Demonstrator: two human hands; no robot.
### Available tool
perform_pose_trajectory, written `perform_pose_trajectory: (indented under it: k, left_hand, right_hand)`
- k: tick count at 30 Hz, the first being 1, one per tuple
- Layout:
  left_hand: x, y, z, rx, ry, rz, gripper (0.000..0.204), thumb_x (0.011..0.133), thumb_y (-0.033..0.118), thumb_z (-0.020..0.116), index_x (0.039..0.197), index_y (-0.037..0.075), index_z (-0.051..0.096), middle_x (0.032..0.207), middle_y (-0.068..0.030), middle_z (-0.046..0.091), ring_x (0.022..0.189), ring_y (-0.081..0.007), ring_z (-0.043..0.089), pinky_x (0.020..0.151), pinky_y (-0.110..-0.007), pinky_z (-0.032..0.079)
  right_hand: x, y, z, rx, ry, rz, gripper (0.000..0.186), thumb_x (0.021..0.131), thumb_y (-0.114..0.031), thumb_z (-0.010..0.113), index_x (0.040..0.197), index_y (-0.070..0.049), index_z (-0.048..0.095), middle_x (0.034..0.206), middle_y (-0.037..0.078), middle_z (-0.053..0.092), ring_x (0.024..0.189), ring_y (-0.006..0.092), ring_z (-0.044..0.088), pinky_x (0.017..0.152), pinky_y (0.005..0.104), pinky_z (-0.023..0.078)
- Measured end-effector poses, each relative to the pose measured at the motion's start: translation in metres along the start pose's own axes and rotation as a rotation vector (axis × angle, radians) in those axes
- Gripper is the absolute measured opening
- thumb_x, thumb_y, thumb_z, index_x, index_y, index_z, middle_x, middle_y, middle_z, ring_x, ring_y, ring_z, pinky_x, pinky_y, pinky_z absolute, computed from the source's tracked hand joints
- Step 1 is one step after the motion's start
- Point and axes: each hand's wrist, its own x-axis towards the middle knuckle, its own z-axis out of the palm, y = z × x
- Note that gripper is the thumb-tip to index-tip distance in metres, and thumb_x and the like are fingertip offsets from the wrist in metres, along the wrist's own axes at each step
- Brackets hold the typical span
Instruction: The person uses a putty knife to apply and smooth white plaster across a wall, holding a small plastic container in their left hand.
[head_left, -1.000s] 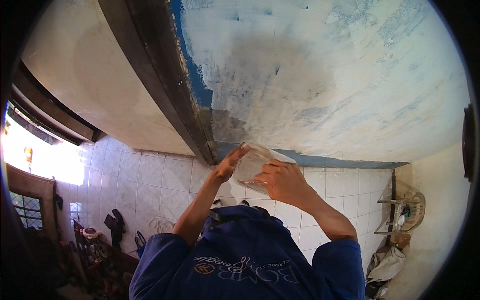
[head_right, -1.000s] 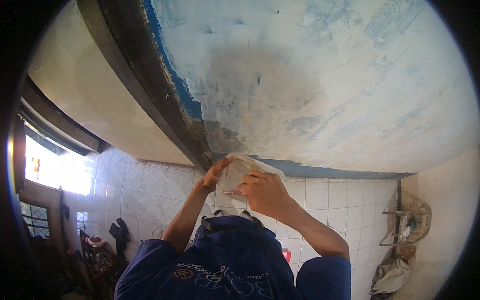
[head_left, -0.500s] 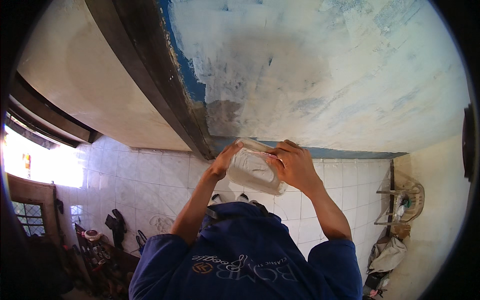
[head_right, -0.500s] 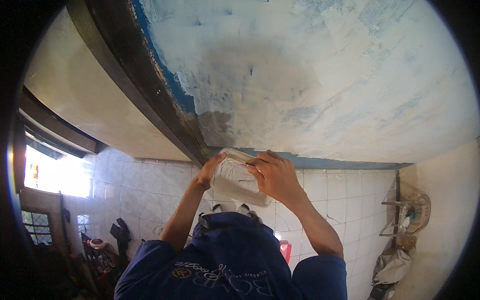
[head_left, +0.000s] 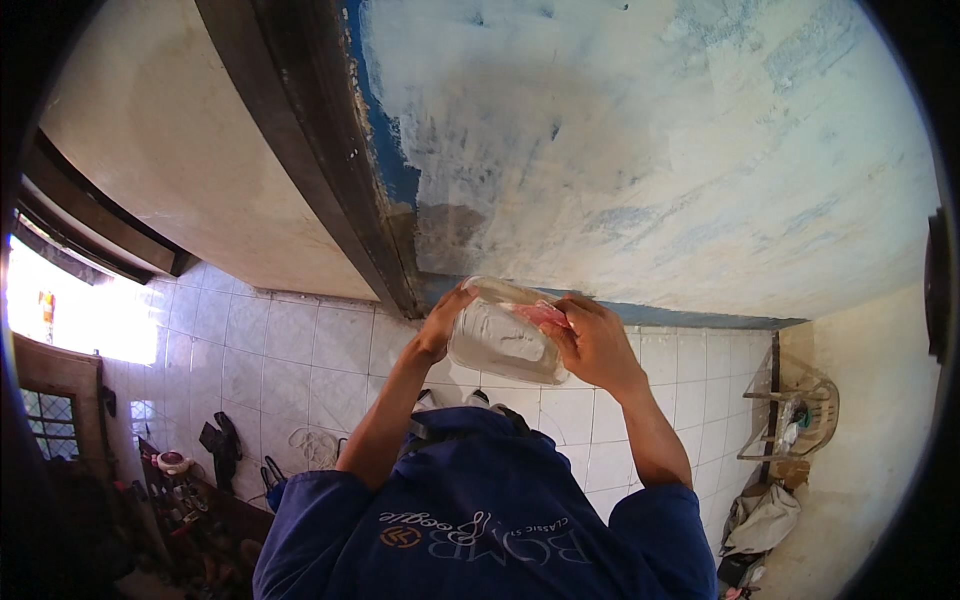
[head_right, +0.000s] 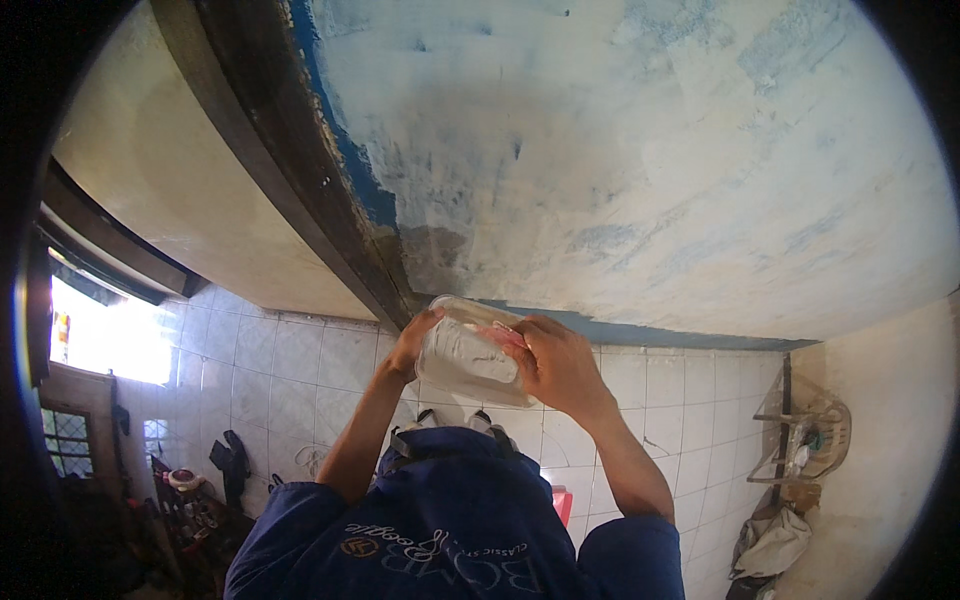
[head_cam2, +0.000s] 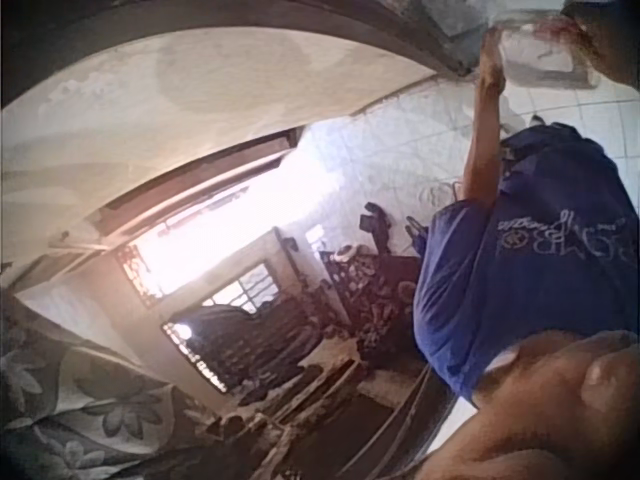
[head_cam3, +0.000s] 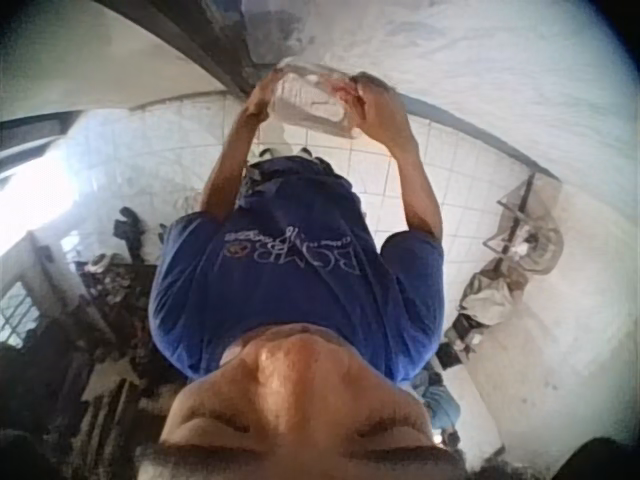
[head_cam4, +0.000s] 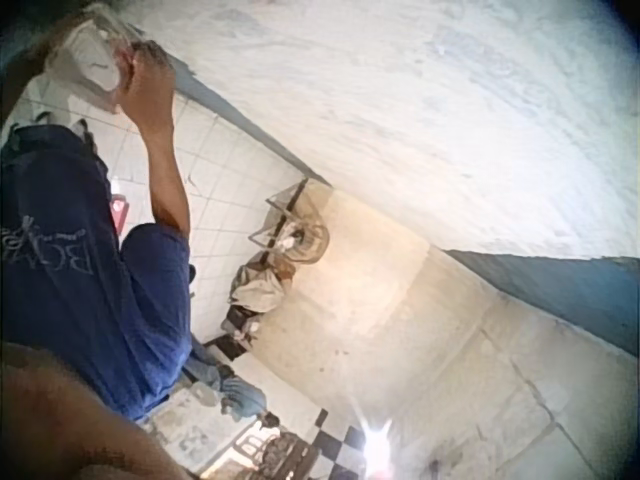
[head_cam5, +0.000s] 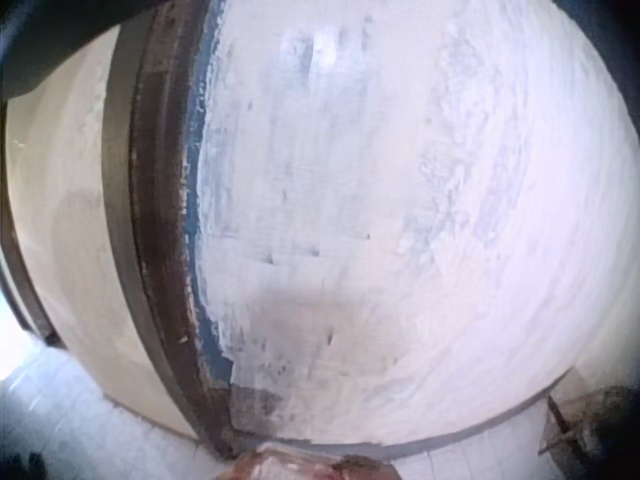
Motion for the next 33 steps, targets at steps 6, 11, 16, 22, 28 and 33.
perform_pose_trajectory:
  k: [6, 11, 16, 22, 28, 33]
  left_hand:
    - [0.013, -0.017, -0.017, 0.128, 0.073, 0.046, 0.063, 0.093, 0.041, 0.052, 0.139, 0.000, 0.041, 0.135, -0.0135, 0.049, 0.126, -0.0240, 0.043, 0.108, -0.035, 0.028]
    - [0.018, -0.024, -0.017, 0.099, 0.088, 0.051, 0.070, 0.091, 0.044, 0.053, 0.143, 0.001, 0.036, 0.142, -0.0146, 0.042, 0.130, -0.0252, 0.039, 0.110, -0.034, 0.026]
    - [0.005, -0.013, -0.014, -0.015, -0.010, 0.044, 0.067, 0.093, 0.045, 0.053, 0.142, 0.001, 0.038, 0.140, -0.0140, 0.043, 0.131, -0.0247, 0.037, 0.111, -0.036, 0.024]
    - [0.009, -0.019, -0.022, 0.097, 0.157, 0.111, 0.060, 0.094, 0.042, 0.051, 0.136, -0.001, 0.045, 0.133, -0.0148, 0.049, 0.125, -0.0236, 0.044, 0.106, -0.036, 0.032]
    - [-0.008, -0.002, -0.005, 0.060, 0.057, 0.017, 0.058, 0.096, 0.042, 0.047, 0.133, -0.002, 0.046, 0.130, -0.0159, 0.052, 0.124, -0.0250, 0.045, 0.106, -0.036, 0.032]
    - [-0.012, 0.001, -0.005, 0.109, 0.040, 0.009, 0.057, 0.096, 0.042, 0.045, 0.132, -0.002, 0.047, 0.128, -0.0157, 0.053, 0.122, -0.0247, 0.047, 0.105, -0.036, 0.034]
  right_hand:
    - [0.008, -0.014, 0.010, -0.197, 0.051, -0.117, 0.008, 0.081, -0.011, 0.065, 0.086, -0.005, 0.065, 0.082, 0.007, 0.059, 0.077, 0.0263, 0.063, 0.063, 0.0373, 0.053]
    - [-0.005, -0.019, 0.034, -0.337, 0.032, -0.112, 0.008, 0.076, -0.009, 0.065, 0.084, -0.007, 0.066, 0.078, 0.005, 0.054, 0.077, 0.0236, 0.062, 0.063, 0.0363, 0.053]
    - [0.000, -0.024, 0.020, -0.189, -0.112, -0.019, 0.008, 0.082, -0.010, 0.064, 0.084, -0.005, 0.070, 0.084, 0.006, 0.062, 0.078, 0.0249, 0.064, 0.063, 0.0370, 0.052]
    - [0.009, -0.024, 0.015, -0.146, -0.108, -0.022, 0.012, 0.083, -0.015, 0.063, 0.087, -0.006, 0.069, 0.091, 0.004, 0.065, 0.081, 0.0259, 0.065, 0.066, 0.0402, 0.051]
    - [0.014, -0.019, 0.026, -0.079, -0.223, 0.002, 0.020, 0.082, -0.019, 0.065, 0.093, -0.002, 0.067, 0.083, 0.013, 0.067, 0.078, 0.0326, 0.064, 0.066, 0.0423, 0.049]
    - [0.022, -0.024, 0.028, -0.063, -0.316, 0.008, 0.023, 0.080, -0.023, 0.067, 0.089, -0.002, 0.065, 0.079, 0.016, 0.067, 0.076, 0.0364, 0.064, 0.070, 0.0455, 0.047]
